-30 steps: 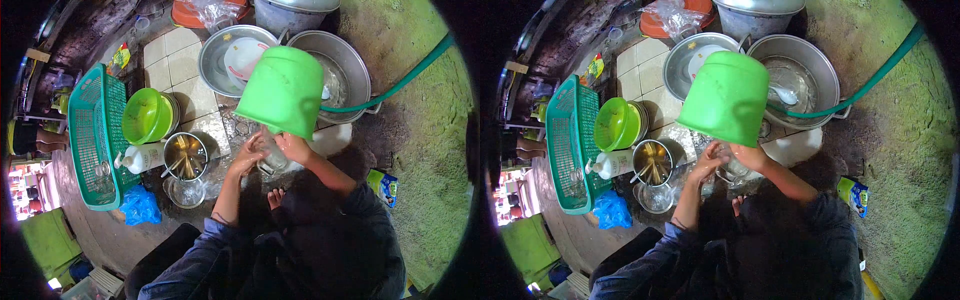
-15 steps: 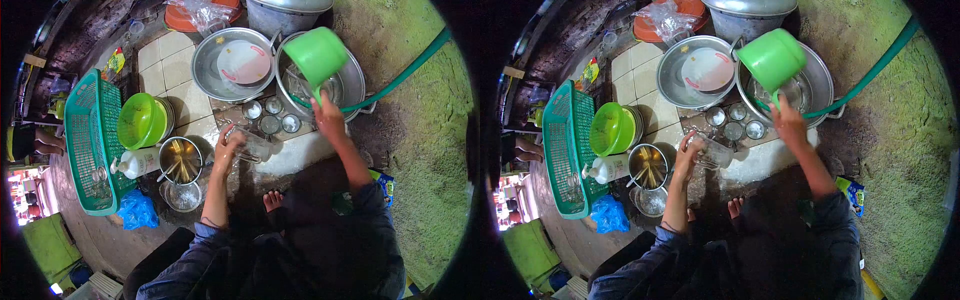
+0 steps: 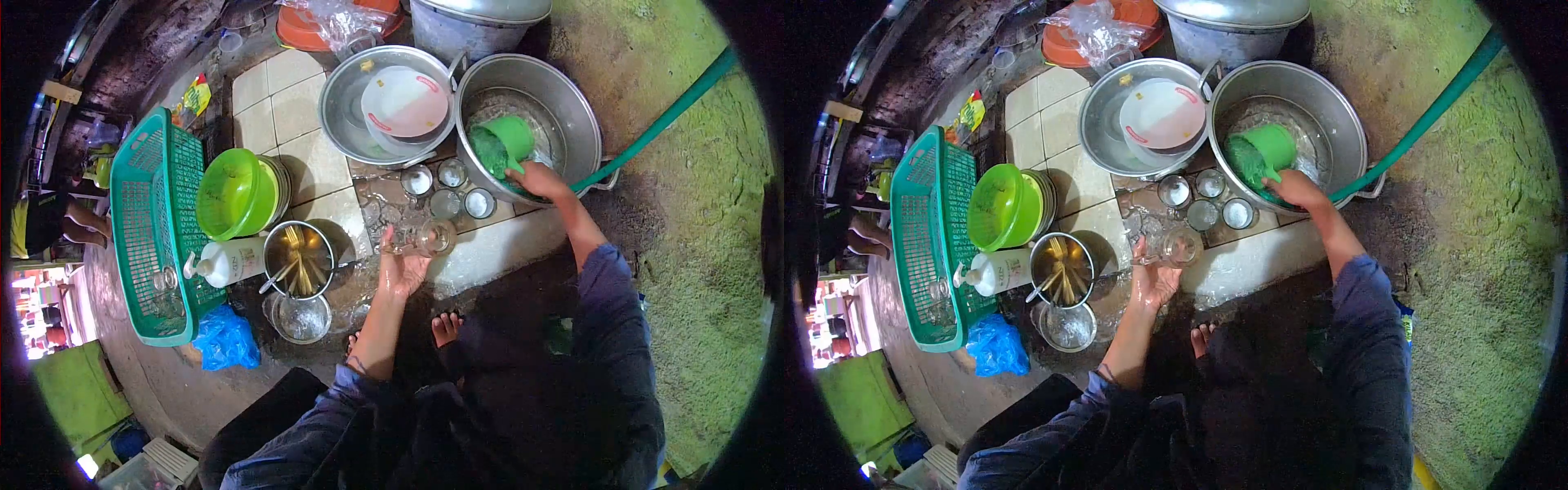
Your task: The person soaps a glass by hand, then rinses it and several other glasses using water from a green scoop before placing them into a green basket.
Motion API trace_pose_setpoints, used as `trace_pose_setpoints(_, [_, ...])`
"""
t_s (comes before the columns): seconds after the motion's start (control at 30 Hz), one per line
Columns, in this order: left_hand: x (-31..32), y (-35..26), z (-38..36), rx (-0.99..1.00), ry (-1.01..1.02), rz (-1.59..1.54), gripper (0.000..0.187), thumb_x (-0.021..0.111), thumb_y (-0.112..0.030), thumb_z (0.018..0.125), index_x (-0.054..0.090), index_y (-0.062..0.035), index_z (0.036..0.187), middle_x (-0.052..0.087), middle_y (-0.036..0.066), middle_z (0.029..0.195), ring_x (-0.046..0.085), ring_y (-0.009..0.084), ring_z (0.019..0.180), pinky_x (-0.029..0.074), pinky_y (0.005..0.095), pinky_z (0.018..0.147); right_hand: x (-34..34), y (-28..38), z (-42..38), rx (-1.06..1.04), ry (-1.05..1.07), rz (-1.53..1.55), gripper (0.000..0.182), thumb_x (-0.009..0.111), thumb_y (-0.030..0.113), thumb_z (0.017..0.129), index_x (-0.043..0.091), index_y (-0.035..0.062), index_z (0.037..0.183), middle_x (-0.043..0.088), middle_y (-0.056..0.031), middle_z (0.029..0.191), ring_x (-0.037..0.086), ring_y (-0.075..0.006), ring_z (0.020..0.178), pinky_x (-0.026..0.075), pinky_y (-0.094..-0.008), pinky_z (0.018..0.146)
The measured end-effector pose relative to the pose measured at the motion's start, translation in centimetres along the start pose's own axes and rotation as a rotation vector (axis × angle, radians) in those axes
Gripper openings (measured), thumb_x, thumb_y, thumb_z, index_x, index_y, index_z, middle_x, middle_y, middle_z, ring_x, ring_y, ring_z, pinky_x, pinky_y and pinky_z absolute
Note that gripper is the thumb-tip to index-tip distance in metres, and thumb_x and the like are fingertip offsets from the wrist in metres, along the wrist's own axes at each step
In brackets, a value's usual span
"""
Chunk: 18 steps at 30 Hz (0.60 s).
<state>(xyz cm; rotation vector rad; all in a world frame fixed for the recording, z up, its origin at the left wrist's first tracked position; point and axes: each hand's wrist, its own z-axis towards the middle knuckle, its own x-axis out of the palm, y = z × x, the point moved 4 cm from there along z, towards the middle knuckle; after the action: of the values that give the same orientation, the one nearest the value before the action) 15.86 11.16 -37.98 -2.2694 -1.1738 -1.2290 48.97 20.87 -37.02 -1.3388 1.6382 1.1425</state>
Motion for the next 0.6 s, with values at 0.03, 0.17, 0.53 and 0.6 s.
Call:
trace_pose_setpoints(0.03, [0.1, 0.0, 0.0, 0.003, -0.001, -0.001, 0.057, 0.059, -0.047, 0.085, 0.048, -0.0023, 0.119, 0.058, 0.014, 0.113, 0.062, 0.0276, 0.097, 0.053, 0.0369, 0.086, -1.9, 1.2, -1.4, 0.109, 0.103, 0.287, 0.043, 0.052, 0.044, 0.09, 0.06, 0.0019, 0.092, 0.061, -0.0122, 0.071, 0.059, -0.0263, 0.056, 0.045, -0.0403, 0.052])
trace_pose_setpoints(0.17, [-0.3, -1.2, 0.2, 0.073, -0.048, 0.21, 0.056, 0.059, -0.051, 0.084, 0.057, -0.0001, 0.109, 0.061, 0.017, 0.107, 0.062, 0.0265, 0.096, 0.053, 0.0371, 0.086, -5.4, 3.1, -5.8, 0.389, 0.187, 1.191, 0.037, 0.054, 0.044, 0.09, 0.054, 0.0069, 0.089, 0.038, 0.0036, 0.05, 0.036, -0.0076, 0.033, 0.028, -0.0266, 0.032])
trace_pose_setpoints(0.53, [6.7, -1.5, -0.7, 0.748, 0.073, 1.524, 0.039, 0.076, -0.02, 0.074, 0.045, -0.002, 0.058, 0.063, 0.015, 0.105, 0.059, 0.0246, 0.096, 0.048, 0.0335, 0.075, -6.4, 8.9, -15.0, 0.098, -0.353, 0.803, 0.03, 0.064, 0.025, 0.087, 0.06, 0.0002, 0.102, 0.06, -0.0093, 0.064, 0.057, -0.0167, 0.054, 0.043, -0.0314, 0.051])
trace_pose_setpoints(0.6, [9.5, -0.2, -2.0, 0.862, 0.094, 1.895, 0.044, 0.08, -0.018, 0.067, 0.04, -0.0024, 0.057, 0.063, 0.017, 0.103, 0.061, 0.0263, 0.094, 0.049, 0.0345, 0.072, -7.6, 10.6, -15.8, -0.151, -0.568, 0.612, 0.029, 0.065, 0.025, 0.086, 0.06, 0.0003, 0.1, 0.063, -0.0159, 0.071, 0.061, -0.0243, 0.056, 0.045, -0.0338, 0.052])
